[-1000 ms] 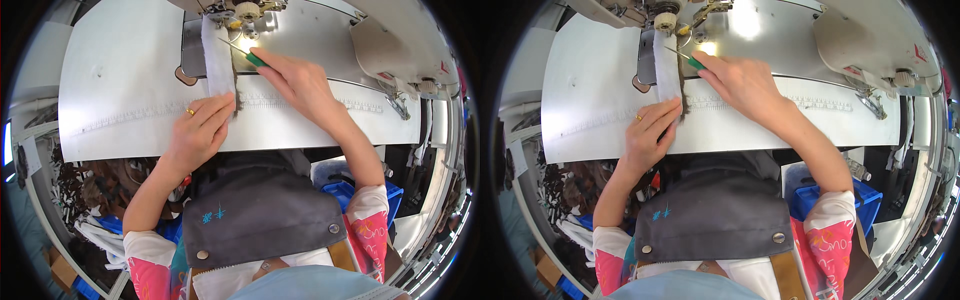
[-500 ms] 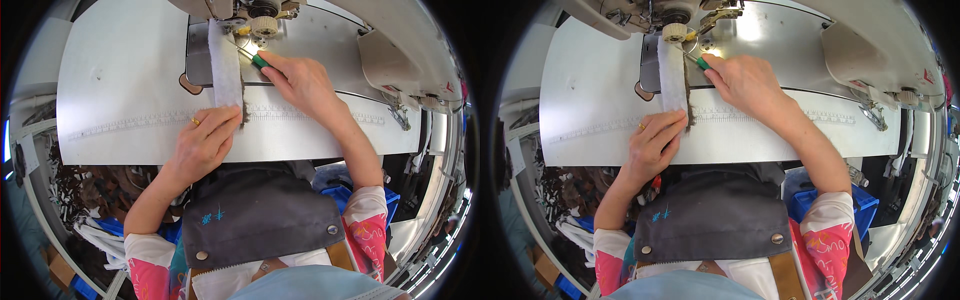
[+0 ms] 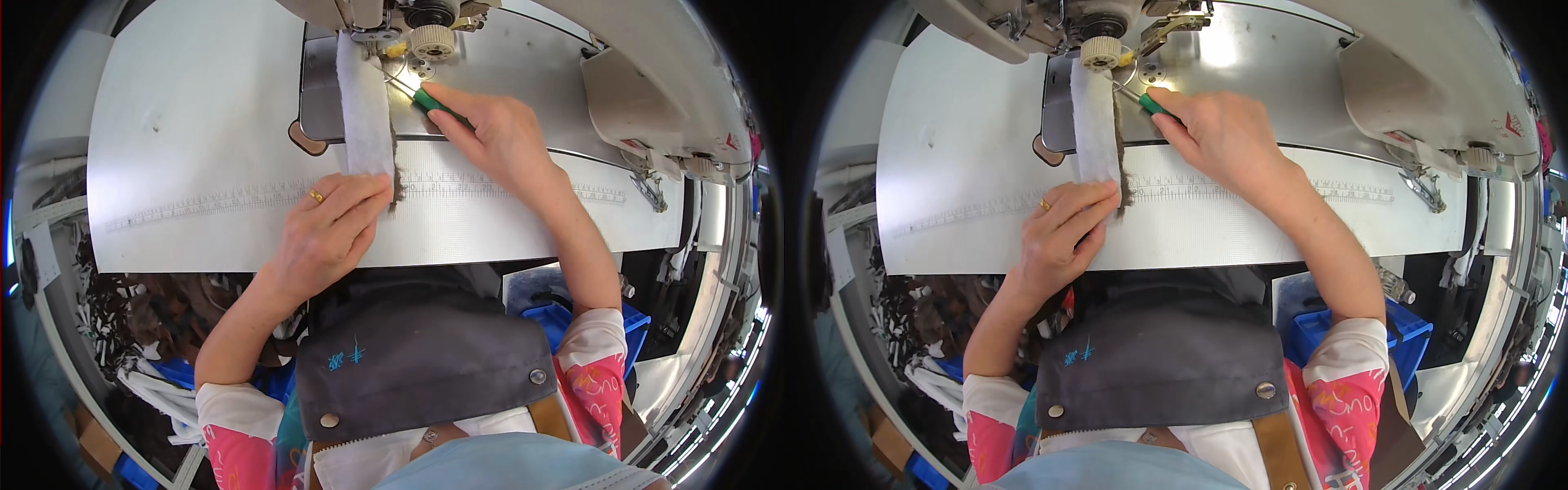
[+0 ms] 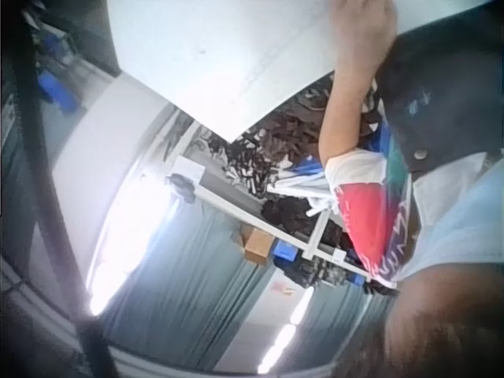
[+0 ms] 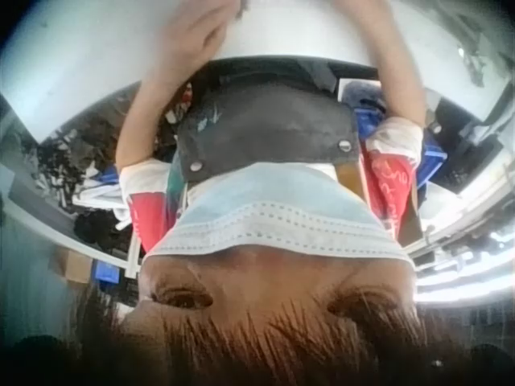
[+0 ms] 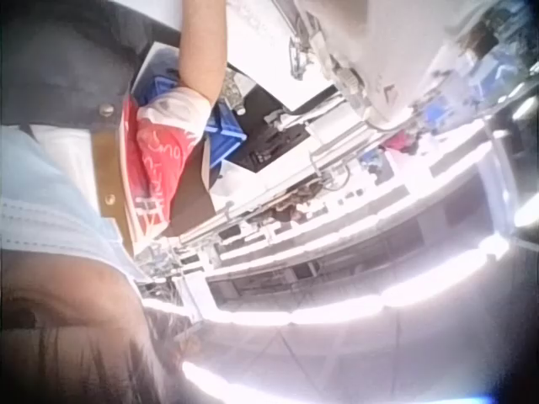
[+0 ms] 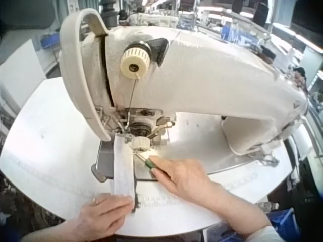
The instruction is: Sewing pieces of fur trim onto fabric strips using an industrial sewing machine.
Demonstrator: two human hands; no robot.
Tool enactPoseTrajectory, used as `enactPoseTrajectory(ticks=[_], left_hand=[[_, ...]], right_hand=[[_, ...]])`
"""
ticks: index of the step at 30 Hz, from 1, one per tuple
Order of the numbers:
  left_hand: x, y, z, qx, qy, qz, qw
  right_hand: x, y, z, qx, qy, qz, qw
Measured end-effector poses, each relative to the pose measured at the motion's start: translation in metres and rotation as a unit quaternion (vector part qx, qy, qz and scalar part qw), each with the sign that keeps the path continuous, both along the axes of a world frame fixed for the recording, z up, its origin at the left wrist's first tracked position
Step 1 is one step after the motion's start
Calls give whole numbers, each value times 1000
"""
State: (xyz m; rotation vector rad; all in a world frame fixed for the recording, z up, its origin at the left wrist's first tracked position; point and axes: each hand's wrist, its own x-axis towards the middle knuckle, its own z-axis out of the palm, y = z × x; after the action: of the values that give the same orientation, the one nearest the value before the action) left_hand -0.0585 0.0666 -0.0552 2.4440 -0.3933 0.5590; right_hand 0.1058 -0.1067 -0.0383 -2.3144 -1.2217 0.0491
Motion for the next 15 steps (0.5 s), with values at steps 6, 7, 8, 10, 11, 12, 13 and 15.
enactPoseTrajectory(ticks=[6,7,8,10,11,12,13,15], left_hand=[[13,7,0,17,-5,8,1000],[15,9,0,27,-12,9,1000],[17,10,0,27,-12,10,1000],[22,12,0,30,-12,15,999],[25,14,0,30,-12,15,999],[27,15,0,32,-15,12,999],[30,17,-1,34,-17,9,999],[36,20,0,37,-23,6,999]], right_hand=[[-5,-15,-4,54,18,75,996],[-6,-14,-2,54,18,75,996],[-7,-12,0,38,17,60,997],[-4,-8,4,23,15,44,999],[-1,-6,5,2,0,44,999],[1,-5,5,-19,-15,43,999],[3,-3,5,-18,-15,42,999],[7,0,5,-9,-13,33,999]])
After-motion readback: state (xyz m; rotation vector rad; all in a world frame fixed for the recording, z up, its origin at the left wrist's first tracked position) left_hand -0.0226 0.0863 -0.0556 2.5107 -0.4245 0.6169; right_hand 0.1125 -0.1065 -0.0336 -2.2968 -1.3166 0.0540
